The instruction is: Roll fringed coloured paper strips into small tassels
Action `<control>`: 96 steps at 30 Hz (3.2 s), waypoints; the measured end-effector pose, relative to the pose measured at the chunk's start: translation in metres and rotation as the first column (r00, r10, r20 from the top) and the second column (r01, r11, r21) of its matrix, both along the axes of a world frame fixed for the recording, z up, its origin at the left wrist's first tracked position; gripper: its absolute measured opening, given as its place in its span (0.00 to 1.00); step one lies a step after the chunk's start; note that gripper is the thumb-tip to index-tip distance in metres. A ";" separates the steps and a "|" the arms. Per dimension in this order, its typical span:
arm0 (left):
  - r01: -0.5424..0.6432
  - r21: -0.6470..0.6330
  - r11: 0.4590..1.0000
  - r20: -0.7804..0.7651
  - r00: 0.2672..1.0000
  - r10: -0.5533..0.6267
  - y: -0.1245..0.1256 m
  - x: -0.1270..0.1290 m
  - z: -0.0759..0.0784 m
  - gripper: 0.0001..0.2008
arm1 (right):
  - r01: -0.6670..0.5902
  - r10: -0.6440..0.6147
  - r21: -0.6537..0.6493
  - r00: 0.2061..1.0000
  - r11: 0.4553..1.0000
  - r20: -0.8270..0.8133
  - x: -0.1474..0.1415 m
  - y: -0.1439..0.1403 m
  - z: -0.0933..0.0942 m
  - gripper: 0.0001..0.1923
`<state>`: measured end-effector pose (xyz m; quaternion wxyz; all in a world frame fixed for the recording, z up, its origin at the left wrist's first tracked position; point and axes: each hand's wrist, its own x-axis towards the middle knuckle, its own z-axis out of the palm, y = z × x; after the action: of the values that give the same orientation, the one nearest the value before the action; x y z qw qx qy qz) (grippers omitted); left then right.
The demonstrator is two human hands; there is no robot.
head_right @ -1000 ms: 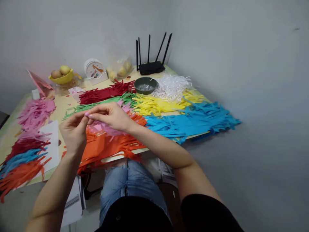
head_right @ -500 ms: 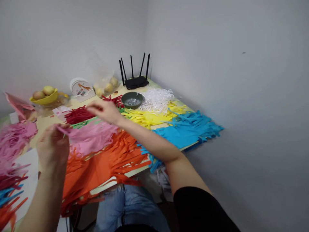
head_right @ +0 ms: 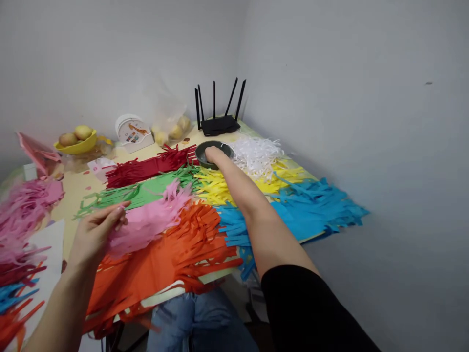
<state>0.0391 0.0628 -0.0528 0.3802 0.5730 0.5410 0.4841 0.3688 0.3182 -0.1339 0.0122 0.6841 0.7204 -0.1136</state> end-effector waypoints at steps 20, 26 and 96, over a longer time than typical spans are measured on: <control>-0.021 -0.003 1.000 0.222 0.975 0.021 0.017 0.020 -0.022 0.17 | -0.228 0.377 0.321 0.748 0.919 -0.546 -0.055 -0.109 0.049 0.17; -0.031 -0.022 0.999 0.444 0.895 0.037 0.033 0.040 -0.039 0.18 | -0.348 0.534 0.416 0.404 0.840 -0.743 -0.122 -0.170 0.043 0.09; -0.289 0.343 0.894 0.273 0.941 0.200 -0.079 0.034 -0.017 0.09 | -0.103 -0.064 -0.015 -0.487 0.995 -0.871 -0.200 -0.290 0.047 0.19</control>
<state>0.0728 -0.0165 -0.0696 0.2584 0.5021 0.4579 0.6866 0.1685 0.0278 -0.0868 -0.5797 0.2324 0.3814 -0.6816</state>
